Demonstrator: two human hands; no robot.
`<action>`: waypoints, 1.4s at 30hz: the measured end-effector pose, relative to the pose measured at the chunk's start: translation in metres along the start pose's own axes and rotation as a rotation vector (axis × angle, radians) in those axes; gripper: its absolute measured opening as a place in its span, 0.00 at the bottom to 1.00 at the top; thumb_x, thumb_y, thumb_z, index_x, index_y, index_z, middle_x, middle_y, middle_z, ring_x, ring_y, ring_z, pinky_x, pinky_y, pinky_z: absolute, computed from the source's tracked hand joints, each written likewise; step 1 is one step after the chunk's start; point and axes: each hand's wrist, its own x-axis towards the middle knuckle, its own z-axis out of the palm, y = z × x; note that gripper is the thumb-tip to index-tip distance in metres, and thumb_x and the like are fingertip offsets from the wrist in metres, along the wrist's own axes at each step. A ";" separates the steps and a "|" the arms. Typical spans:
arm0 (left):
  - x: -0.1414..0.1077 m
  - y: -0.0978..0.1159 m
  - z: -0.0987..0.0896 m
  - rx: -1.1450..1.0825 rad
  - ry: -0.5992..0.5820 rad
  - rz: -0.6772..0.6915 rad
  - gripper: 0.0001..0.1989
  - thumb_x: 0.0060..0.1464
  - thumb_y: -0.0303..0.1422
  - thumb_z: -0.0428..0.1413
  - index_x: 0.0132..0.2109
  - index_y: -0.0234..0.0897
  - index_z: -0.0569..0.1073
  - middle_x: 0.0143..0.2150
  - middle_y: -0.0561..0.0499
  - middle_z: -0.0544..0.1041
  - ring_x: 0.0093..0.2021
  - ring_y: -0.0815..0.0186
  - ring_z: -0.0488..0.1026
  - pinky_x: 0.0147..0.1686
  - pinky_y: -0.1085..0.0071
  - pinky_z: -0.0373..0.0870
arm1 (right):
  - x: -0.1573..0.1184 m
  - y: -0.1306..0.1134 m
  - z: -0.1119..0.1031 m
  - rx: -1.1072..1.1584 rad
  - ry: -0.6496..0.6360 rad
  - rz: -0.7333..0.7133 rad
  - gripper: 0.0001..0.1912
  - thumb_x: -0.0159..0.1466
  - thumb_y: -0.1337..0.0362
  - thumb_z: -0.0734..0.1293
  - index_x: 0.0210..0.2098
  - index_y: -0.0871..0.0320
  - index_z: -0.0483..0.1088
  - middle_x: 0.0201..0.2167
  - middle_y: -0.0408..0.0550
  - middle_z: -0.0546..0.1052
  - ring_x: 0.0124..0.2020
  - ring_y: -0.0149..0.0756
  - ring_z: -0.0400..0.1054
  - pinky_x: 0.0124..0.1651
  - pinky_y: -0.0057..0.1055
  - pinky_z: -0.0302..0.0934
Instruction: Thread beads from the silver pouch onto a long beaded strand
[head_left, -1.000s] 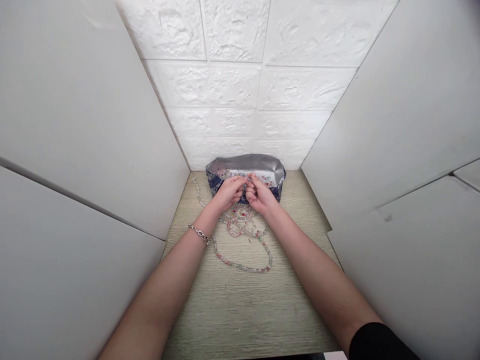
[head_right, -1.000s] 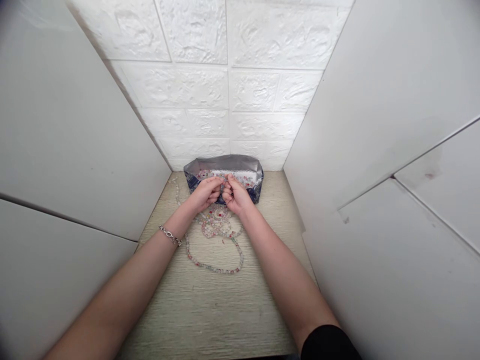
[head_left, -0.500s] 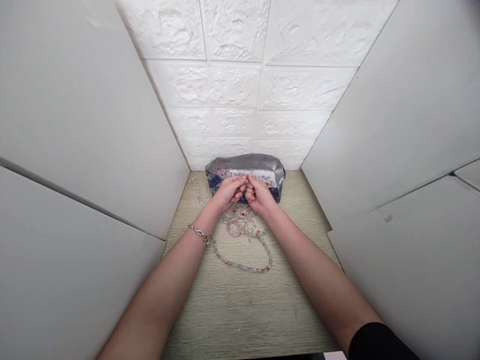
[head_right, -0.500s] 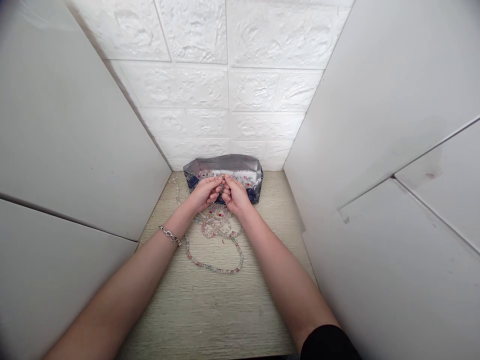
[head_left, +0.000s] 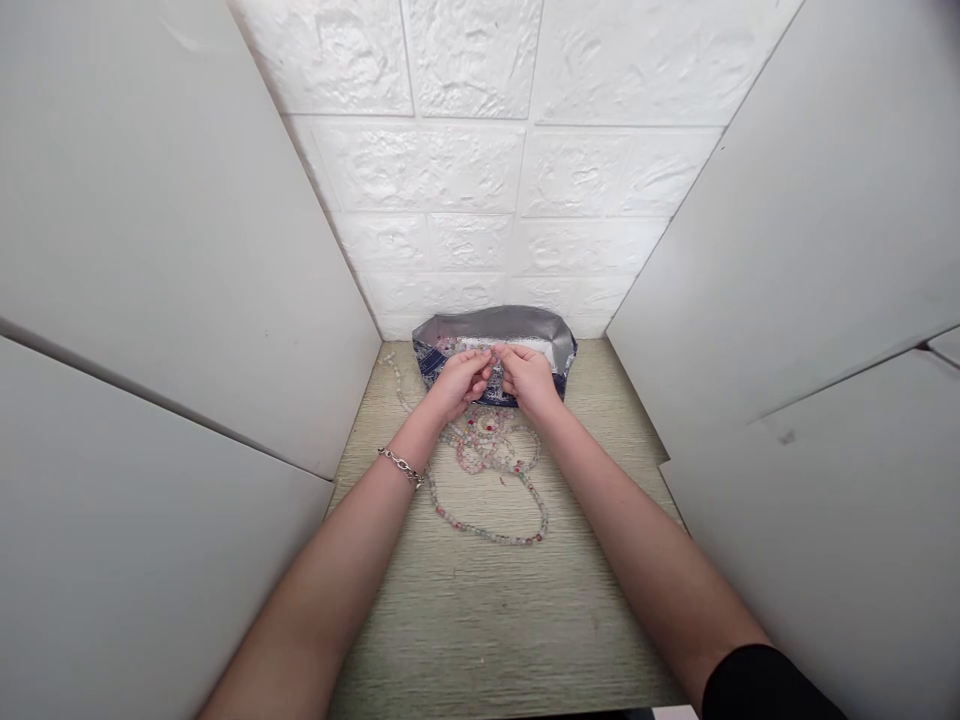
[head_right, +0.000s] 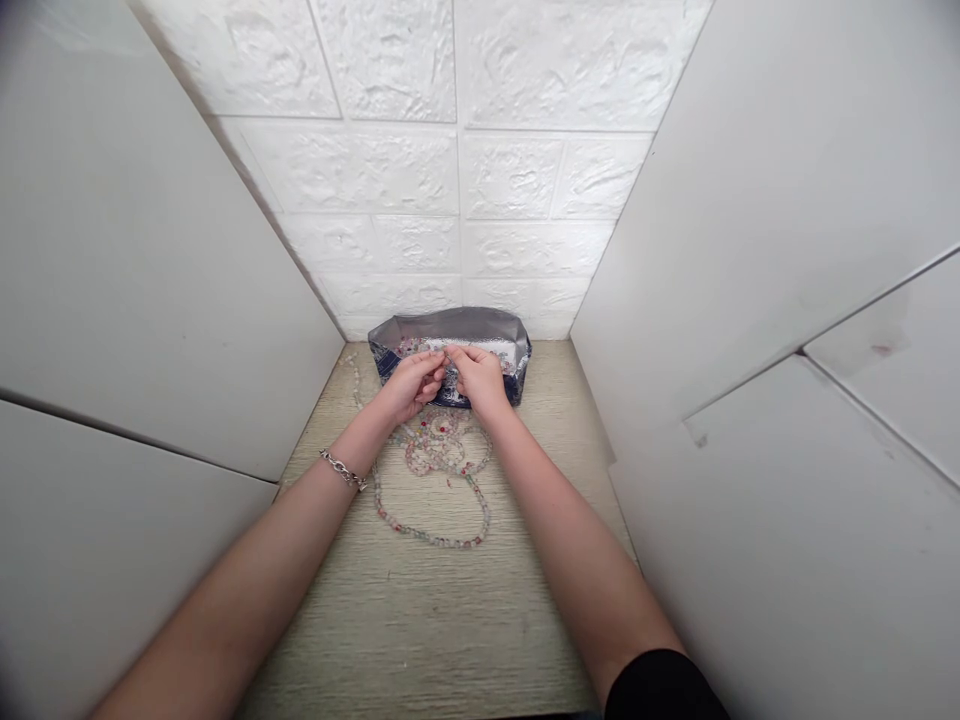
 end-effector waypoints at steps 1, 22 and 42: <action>0.000 0.000 0.000 0.000 -0.006 -0.001 0.09 0.44 0.34 0.54 0.27 0.33 0.63 0.17 0.59 0.61 0.10 0.83 0.52 0.08 0.84 0.40 | 0.000 0.000 0.000 0.001 0.001 0.005 0.13 0.47 0.57 0.67 0.21 0.61 0.64 0.07 0.32 0.51 0.09 0.17 0.40 0.11 0.19 0.36; 0.000 -0.001 0.001 0.024 -0.012 0.054 0.10 0.46 0.36 0.52 0.28 0.31 0.64 0.19 0.55 0.65 0.10 0.82 0.53 0.08 0.82 0.39 | 0.002 -0.006 -0.007 -0.383 -0.057 -0.128 0.10 0.51 0.59 0.63 0.21 0.60 0.66 0.13 0.39 0.64 0.13 0.21 0.49 0.17 0.22 0.44; 0.002 -0.004 -0.002 -0.045 0.047 0.135 0.13 0.41 0.38 0.56 0.26 0.30 0.66 0.20 0.56 0.67 0.10 0.84 0.52 0.09 0.81 0.40 | -0.004 -0.036 -0.006 -1.249 -0.187 -0.609 0.10 0.57 0.66 0.59 0.29 0.58 0.72 0.27 0.46 0.73 0.30 0.29 0.64 0.34 0.25 0.52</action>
